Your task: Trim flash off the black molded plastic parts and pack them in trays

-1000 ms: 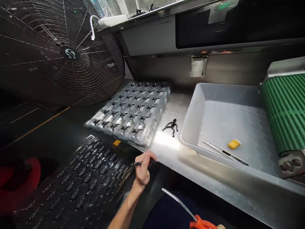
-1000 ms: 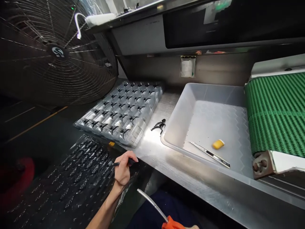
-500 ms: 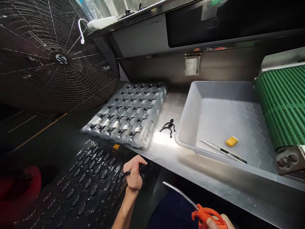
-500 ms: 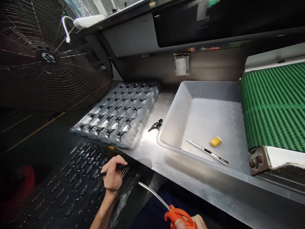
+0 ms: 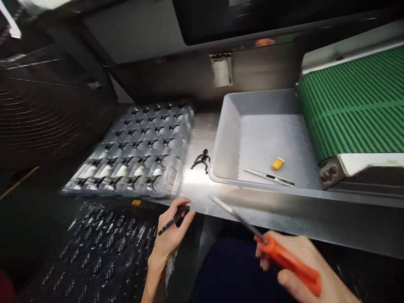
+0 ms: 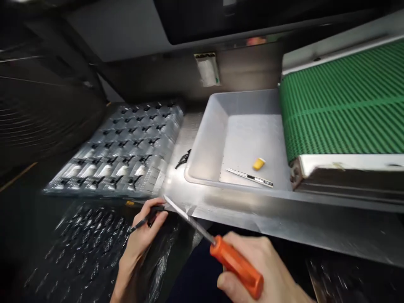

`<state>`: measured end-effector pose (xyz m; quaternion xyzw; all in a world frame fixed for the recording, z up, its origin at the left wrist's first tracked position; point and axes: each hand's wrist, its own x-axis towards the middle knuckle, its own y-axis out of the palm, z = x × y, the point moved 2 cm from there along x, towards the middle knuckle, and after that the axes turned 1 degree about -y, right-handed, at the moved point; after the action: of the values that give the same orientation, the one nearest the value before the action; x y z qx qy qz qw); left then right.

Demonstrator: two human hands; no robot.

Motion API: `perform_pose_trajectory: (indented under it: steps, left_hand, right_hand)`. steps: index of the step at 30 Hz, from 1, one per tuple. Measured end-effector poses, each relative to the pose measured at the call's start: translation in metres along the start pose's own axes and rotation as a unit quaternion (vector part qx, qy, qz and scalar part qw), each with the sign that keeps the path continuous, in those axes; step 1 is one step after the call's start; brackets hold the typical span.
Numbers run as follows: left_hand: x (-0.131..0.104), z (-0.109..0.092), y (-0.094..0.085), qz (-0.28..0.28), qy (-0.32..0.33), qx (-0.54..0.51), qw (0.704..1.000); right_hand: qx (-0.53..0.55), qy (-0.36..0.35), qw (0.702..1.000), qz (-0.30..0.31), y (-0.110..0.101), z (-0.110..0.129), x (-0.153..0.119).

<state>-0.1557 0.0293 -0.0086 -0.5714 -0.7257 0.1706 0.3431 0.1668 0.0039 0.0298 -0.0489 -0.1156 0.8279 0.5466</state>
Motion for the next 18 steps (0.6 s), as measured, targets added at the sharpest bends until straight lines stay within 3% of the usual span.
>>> perform_pose_trajectory:
  steps: [2, 4, 7, 9, 11, 14, 16, 18]
  left_hand:
    - [-0.006, -0.008, 0.008, 0.102, 0.025, 0.006, 0.994]
    - [-0.015, -0.02, 0.019, 0.219, 0.071, 0.009, 0.973]
    - [-0.028, -0.044, 0.034, 0.353, 0.106, -0.027, 0.929]
    - [-0.032, -0.059, 0.041, 0.409, 0.092, -0.078, 0.904]
    - [-0.031, -0.07, 0.044, 0.425, 0.082, -0.145, 0.89]
    - [-0.026, -0.084, 0.046, 0.383, 0.061, -0.259, 0.885]
    - [-0.024, -0.092, 0.048, 0.338, 0.015, -0.32, 0.885]
    - [-0.023, -0.103, 0.051, 0.288, -0.041, -0.344, 0.893]
  right_hand:
    - [-0.048, -0.127, 0.989, -0.058, -0.02, 0.03, 0.013]
    - [-0.114, -0.201, 0.961, -0.15, -0.033, 0.053, 0.029]
    - [-0.261, -0.197, 0.895, -0.303, -0.037, 0.064, 0.061]
    - [-0.351, -0.136, 0.862, -0.34, -0.037, 0.054, 0.083]
    - [-0.407, -0.042, 0.859, -0.308, -0.035, 0.033, 0.1]
    - [-0.436, 0.061, 0.866, -0.236, -0.032, 0.0, 0.104]
    - [-0.434, 0.05, 0.869, -0.232, -0.027, -0.01, 0.091]
    - [-0.428, -0.014, 0.862, -0.27, -0.019, -0.009, 0.07]
